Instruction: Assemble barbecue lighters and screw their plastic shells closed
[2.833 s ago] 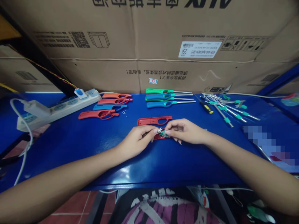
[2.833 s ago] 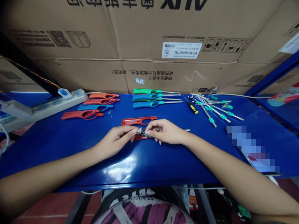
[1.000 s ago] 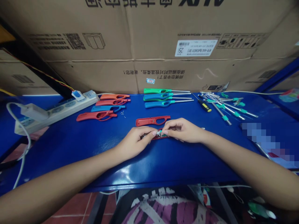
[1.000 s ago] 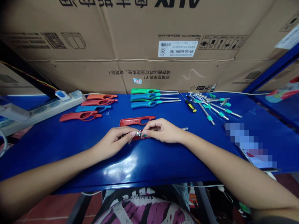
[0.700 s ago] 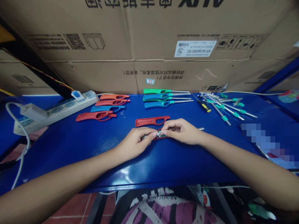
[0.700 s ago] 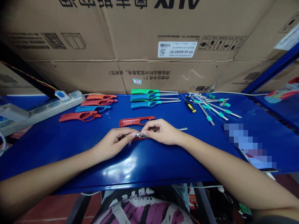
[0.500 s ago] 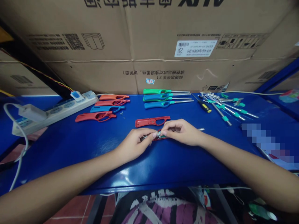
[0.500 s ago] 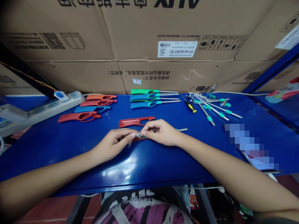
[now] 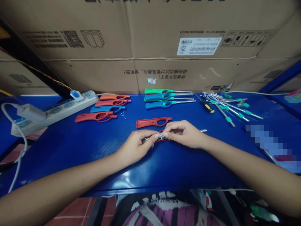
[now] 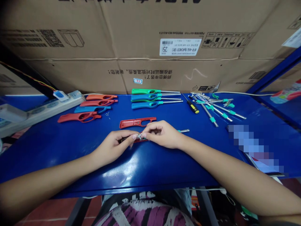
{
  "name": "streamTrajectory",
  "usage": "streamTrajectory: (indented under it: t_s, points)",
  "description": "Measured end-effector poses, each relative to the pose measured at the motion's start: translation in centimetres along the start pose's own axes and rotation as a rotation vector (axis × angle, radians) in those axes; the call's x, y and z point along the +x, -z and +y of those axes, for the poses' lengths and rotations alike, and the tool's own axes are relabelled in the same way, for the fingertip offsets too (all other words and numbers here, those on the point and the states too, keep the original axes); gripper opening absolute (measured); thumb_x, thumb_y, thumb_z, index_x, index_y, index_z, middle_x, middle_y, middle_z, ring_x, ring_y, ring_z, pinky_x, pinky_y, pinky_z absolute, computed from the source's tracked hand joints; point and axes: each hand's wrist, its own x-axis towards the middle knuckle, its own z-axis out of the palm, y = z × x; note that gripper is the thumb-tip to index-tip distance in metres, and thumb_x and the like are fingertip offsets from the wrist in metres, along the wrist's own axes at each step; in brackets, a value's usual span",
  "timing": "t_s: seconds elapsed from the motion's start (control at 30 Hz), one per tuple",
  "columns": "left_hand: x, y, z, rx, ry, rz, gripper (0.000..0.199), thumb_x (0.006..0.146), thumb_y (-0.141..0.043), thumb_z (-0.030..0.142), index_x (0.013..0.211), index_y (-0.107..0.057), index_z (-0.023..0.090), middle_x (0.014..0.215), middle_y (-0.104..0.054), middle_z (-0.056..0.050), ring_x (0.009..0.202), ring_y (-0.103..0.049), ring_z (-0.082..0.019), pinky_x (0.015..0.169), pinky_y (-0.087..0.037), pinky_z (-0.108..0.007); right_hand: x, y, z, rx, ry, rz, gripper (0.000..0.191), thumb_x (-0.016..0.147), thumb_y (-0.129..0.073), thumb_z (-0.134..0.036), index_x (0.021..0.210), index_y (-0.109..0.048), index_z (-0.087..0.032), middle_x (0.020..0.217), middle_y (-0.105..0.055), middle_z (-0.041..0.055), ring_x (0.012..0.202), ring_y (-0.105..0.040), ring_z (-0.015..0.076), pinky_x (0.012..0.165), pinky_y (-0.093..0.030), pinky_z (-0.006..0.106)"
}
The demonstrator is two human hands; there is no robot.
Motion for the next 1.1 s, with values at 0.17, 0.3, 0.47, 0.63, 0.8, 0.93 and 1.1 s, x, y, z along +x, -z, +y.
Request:
streamTrajectory:
  t_s: [0.17,0.3,0.47,0.63,0.8,0.93,1.1]
  points:
    - [0.0,-0.1,-0.1,0.009,-0.015,-0.003,0.031,0.099,-0.054,0.034,0.106,-0.078,0.015,0.073,-0.069,0.0,0.063,-0.056,-0.011,0.059,-0.042,-0.02,0.0,-0.3,0.1,-0.012,0.019,0.01,0.022,0.089,-0.066,-0.033,0.081,-0.072,-0.014,0.082,-0.071,0.0048,0.072,-0.061,0.0127,0.067,-0.048,0.025]
    - [0.1,-0.2,-0.2,0.014,-0.068,-0.001,0.029,0.099,-0.054,0.032,0.099,-0.077,0.015,0.071,-0.068,0.0,0.062,-0.056,-0.011,0.059,-0.042,-0.02,0.0,-0.3,0.0,-0.037,-0.004,0.004,0.024,0.088,-0.067,-0.036,0.079,-0.072,-0.014,0.078,-0.07,0.0038,0.067,-0.059,0.0114,0.062,-0.046,0.024]
    - [0.4,0.1,-0.6,0.024,-0.093,-0.012,0.025,0.099,-0.056,0.032,0.105,-0.076,0.017,0.08,-0.073,-0.001,0.065,-0.06,-0.011,0.063,-0.047,-0.021,0.1,0.2,-0.3,0.005,-0.109,-0.031,0.032,0.084,-0.071,-0.046,0.077,-0.069,-0.015,0.07,-0.065,0.0007,0.059,-0.056,0.0094,0.057,-0.046,0.023]
    - [0.7,0.4,-1.2,-0.02,-0.066,0.054,0.029,0.092,-0.067,0.038,0.112,-0.073,0.017,0.092,-0.077,-0.005,0.072,-0.064,-0.014,0.066,-0.051,-0.023,0.2,0.7,-0.2,0.109,-0.249,0.015,0.039,0.081,-0.074,-0.053,0.088,-0.068,-0.015,0.053,-0.055,-0.0058,0.04,-0.045,0.0064,0.037,-0.033,0.02]
    - [0.7,0.4,-1.2,-0.028,-0.047,0.053,0.024,0.094,-0.063,0.033,0.103,-0.077,0.015,0.085,-0.077,-0.004,0.067,-0.064,-0.013,0.062,-0.05,-0.022,0.4,0.6,0.0,0.173,-0.247,0.084,0.039,0.077,-0.078,-0.051,0.087,-0.069,-0.015,0.054,-0.057,-0.0056,0.039,-0.042,0.0043,0.036,-0.029,0.019]
    - [0.7,0.2,-1.1,-0.059,-0.069,0.04,0.024,0.095,-0.062,0.032,0.104,-0.078,0.015,0.087,-0.077,-0.004,0.073,-0.066,-0.015,0.067,-0.051,-0.023,0.4,0.1,0.0,0.203,-0.241,0.129,0.042,0.073,-0.081,-0.053,0.084,-0.069,-0.014,0.066,-0.064,-0.0019,0.042,-0.044,0.0034,0.039,-0.032,0.019]
    - [0.7,0.2,-1.1,-0.034,-0.076,0.015,0.024,0.096,-0.06,0.032,0.095,-0.078,0.015,0.083,-0.076,-0.003,0.073,-0.066,-0.015,0.066,-0.05,-0.022,0.3,0.0,0.0,0.172,-0.21,0.111,0.043,0.074,-0.08,-0.053,0.085,-0.069,-0.014,0.062,-0.062,-0.0031,0.041,-0.045,0.0042,0.038,-0.033,0.02]
